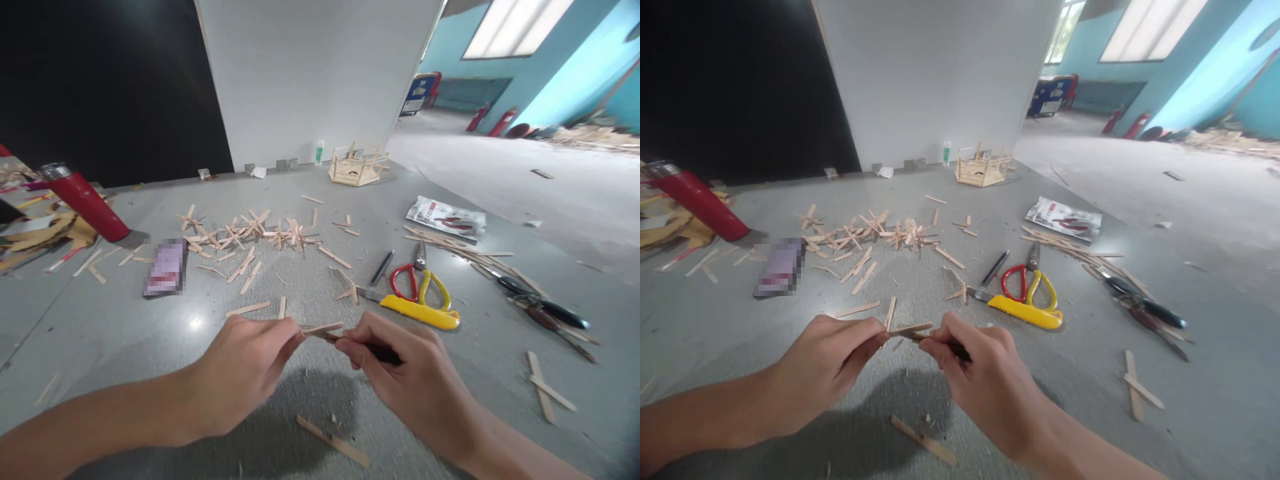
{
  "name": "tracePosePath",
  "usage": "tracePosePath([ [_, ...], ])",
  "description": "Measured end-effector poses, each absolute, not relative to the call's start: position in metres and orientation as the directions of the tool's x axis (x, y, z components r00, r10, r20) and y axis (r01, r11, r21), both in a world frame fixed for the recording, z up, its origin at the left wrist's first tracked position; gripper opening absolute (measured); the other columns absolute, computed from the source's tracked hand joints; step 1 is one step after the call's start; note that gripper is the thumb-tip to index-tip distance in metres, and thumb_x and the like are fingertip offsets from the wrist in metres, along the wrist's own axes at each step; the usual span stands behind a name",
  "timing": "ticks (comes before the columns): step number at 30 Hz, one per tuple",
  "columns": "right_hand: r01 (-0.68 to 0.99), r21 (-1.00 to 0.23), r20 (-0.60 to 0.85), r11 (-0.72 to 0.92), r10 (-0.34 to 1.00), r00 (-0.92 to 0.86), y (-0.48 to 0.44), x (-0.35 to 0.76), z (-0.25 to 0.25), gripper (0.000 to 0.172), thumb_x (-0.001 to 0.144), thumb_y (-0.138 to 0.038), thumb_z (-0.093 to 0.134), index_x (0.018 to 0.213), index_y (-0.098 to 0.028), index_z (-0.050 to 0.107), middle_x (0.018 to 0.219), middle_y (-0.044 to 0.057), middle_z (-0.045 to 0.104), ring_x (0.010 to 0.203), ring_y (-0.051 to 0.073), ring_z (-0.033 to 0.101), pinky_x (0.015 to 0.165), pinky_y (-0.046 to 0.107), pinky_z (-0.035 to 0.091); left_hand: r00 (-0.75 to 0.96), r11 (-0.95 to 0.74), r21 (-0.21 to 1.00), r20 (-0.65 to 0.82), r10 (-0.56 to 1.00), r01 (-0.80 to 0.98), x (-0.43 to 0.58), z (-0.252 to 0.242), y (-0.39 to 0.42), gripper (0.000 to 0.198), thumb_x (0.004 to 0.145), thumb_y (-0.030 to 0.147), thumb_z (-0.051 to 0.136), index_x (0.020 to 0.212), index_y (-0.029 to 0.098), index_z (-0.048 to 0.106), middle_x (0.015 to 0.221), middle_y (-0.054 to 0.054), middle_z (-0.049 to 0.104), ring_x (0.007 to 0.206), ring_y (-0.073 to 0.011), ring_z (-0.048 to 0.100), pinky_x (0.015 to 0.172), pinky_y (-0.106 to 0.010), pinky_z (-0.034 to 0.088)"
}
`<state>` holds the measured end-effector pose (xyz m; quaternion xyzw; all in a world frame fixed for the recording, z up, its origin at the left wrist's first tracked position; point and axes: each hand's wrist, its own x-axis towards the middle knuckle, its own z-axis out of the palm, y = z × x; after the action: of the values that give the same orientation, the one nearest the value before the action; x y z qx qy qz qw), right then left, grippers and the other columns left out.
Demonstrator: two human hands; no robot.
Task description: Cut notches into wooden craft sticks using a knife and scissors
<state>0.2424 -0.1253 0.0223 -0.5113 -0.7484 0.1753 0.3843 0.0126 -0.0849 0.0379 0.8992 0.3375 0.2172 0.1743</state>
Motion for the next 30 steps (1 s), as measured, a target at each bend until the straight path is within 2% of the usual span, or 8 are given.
tracePosePath([
  [4, 0.592, -0.722, 0.321, 0.358, 0.931, -0.172, -0.123, 0.241, 0.025, 0.03, 0.097, -0.021, 0.06, 0.067, -0.023, 0.053, 0.054, -0.007, 0.055, 0.046, 0.009, 0.043, 0.044, 0.021, 0.034, 0.659, -0.639, 0.564, 0.209, 0.723, 0.523, 0.013, 0.042, -0.086, 0.028, 0.104, 0.02, 0.044, 0.077, 0.019, 0.05, 0.06, 0.008, 0.038, 0.052, -0.0098, 0.029, 0.053, -0.024, 0.023],
  [8, 0.601, -0.674, 0.414, 0.43, 0.893, -0.175, -0.124, 0.242, 0.023, 0.025, 0.097, -0.02, 0.061, 0.073, -0.022, 0.055, 0.052, -0.009, 0.05, 0.045, 0.009, 0.033, 0.042, 0.021, 0.028, 0.64, -0.545, 0.667, 0.13, 0.757, 0.509, 0.016, 0.051, -0.083, 0.031, 0.103, 0.022, 0.043, 0.073, 0.018, 0.051, 0.057, 0.008, 0.035, 0.05, -0.0081, 0.028, 0.052, -0.023, 0.025],
  [12, 0.616, -0.637, 0.457, 0.464, 0.87, -0.184, -0.128, 0.239, 0.019, 0.025, 0.097, -0.019, 0.061, 0.074, -0.022, 0.053, 0.053, -0.01, 0.05, 0.044, 0.008, 0.031, 0.041, 0.022, 0.025, 0.629, -0.467, 0.724, 0.058, 0.775, 0.509, 0.018, 0.06, -0.082, 0.036, 0.105, 0.029, 0.042, 0.073, 0.017, 0.056, 0.057, 0.007, 0.042, 0.051, -0.0082, 0.035, 0.053, -0.022, 0.028],
  [15, 0.612, -0.637, 0.456, 0.469, 0.869, -0.192, -0.13, 0.236, 0.018, 0.024, 0.098, -0.02, 0.061, 0.076, -0.023, 0.054, 0.053, -0.01, 0.053, 0.042, 0.008, 0.036, 0.042, 0.021, 0.028, 0.618, -0.387, 0.765, -0.019, 0.786, 0.515, 0.018, 0.065, -0.082, 0.038, 0.105, 0.033, 0.044, 0.073, 0.017, 0.058, 0.059, 0.006, 0.045, 0.053, -0.0089, 0.038, 0.052, -0.022, 0.028],
  [21, 0.651, -0.617, 0.514, 0.443, 0.853, -0.094, -0.126, 0.253, 0.026, 0.024, 0.096, -0.023, 0.064, 0.074, -0.023, 0.057, 0.054, -0.006, 0.062, 0.042, 0.009, 0.052, 0.045, 0.02, 0.04, 0.49, -0.225, 0.813, -0.084, 0.867, 0.537, 0.015, 0.068, -0.08, 0.04, 0.106, 0.038, 0.043, 0.075, 0.017, 0.058, 0.051, 0.009, 0.033, 0.047, -0.0086, 0.028, 0.046, -0.023, 0.022],
  [25, 0.602, -0.695, 0.5, 0.393, 0.866, 0.013, -0.118, 0.261, 0.029, 0.023, 0.095, -0.025, 0.064, 0.073, -0.023, 0.059, 0.056, -0.004, 0.065, 0.044, 0.01, 0.056, 0.046, 0.021, 0.041, 0.5, -0.118, 0.903, -0.118, 0.858, 0.414, 0.013, 0.066, -0.077, 0.045, 0.107, 0.049, 0.043, 0.077, 0.017, 0.056, 0.051, 0.009, 0.038, 0.046, -0.0079, 0.029, 0.045, -0.021, 0.023],
  [30, 0.432, -0.834, 0.42, 0.343, 0.902, 0.096, -0.116, 0.253, 0.027, 0.02, 0.096, -0.027, 0.062, 0.077, -0.023, 0.057, 0.058, -0.002, 0.066, 0.045, 0.011, 0.056, 0.044, 0.02, 0.043, 0.641, 0.163, 0.971, -0.237, 0.73, 0.173, 0.016, 0.063, -0.074, 0.047, 0.104, 0.058, 0.047, 0.079, 0.019, 0.051, 0.053, 0.01, 0.033, 0.045, -0.0068, 0.023, 0.042, -0.02, 0.022],
])
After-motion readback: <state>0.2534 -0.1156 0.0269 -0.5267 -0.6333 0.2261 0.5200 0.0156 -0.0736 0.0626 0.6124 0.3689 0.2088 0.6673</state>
